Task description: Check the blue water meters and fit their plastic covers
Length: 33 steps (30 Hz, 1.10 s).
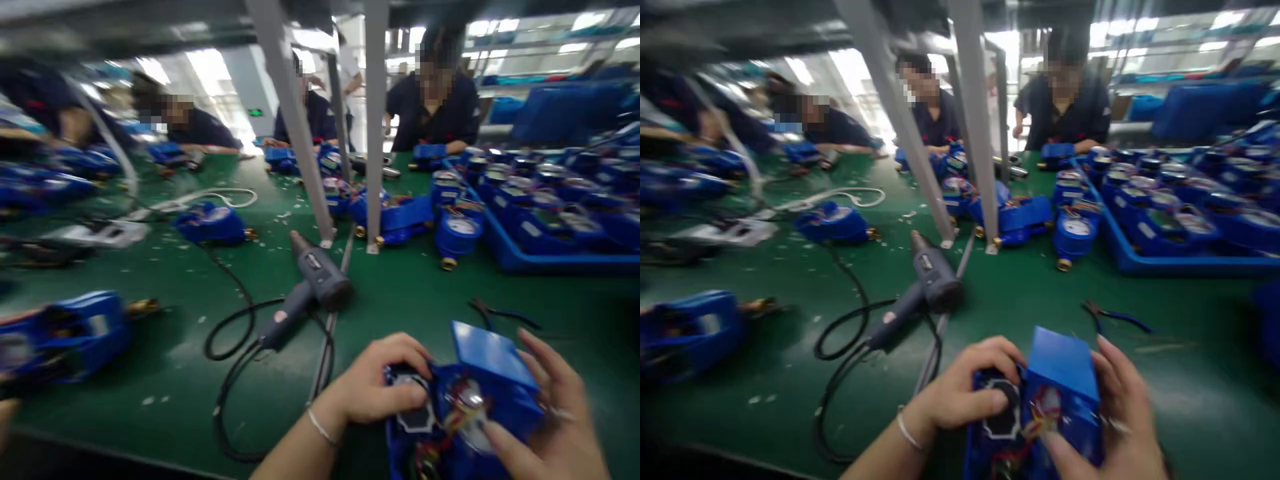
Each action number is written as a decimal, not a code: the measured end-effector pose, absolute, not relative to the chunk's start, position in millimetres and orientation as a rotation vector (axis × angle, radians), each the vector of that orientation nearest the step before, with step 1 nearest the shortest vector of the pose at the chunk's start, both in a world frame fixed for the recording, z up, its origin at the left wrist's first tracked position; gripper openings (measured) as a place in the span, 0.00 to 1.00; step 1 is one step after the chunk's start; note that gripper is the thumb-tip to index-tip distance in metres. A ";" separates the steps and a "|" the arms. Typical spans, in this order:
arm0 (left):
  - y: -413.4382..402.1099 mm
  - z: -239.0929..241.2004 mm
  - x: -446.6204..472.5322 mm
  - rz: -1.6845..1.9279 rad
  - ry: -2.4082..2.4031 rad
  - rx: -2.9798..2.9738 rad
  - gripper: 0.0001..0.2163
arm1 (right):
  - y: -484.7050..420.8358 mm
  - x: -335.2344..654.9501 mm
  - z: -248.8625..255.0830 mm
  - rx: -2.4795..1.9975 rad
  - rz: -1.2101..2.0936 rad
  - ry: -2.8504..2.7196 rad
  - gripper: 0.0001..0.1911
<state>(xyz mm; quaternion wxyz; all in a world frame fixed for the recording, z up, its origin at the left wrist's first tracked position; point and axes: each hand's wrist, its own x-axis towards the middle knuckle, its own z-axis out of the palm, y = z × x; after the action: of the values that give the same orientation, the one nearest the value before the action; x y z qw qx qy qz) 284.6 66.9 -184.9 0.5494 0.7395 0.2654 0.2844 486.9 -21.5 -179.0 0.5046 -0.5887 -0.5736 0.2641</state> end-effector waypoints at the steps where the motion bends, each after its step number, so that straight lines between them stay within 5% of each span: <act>1: 71.1 -186.6 284.1 0.678 0.611 1.725 0.17 | -26.9 489.0 -176.3 -1.438 0.683 -1.304 0.40; 4: 79.3 -186.8 281.7 0.669 0.573 1.686 0.11 | -31.5 487.1 -179.1 -1.312 0.812 -1.070 0.42; 15: 62.7 -154.3 280.3 0.516 0.797 2.034 0.12 | -42.1 484.5 -188.4 -0.985 0.984 -0.898 0.40; 18: 50.7 -140.6 286.9 0.469 0.833 2.170 0.18 | -42.8 478.9 -182.5 -0.970 0.998 -0.889 0.38; 23: 44.8 -122.5 304.1 0.453 0.746 2.230 0.06 | -45.2 474.8 -176.9 -0.995 0.986 -1.009 0.41; 33: 50.7 -124.8 298.8 0.412 0.818 1.973 0.07 | -48.5 481.6 -181.5 -1.177 0.932 -1.028 0.43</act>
<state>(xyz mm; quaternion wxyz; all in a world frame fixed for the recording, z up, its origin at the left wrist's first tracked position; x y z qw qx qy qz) 298.8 50.7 -124.8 0.4648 0.8031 0.3330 0.1678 481.6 -48.5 -181.5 0.6138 -0.5107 -0.4460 0.4044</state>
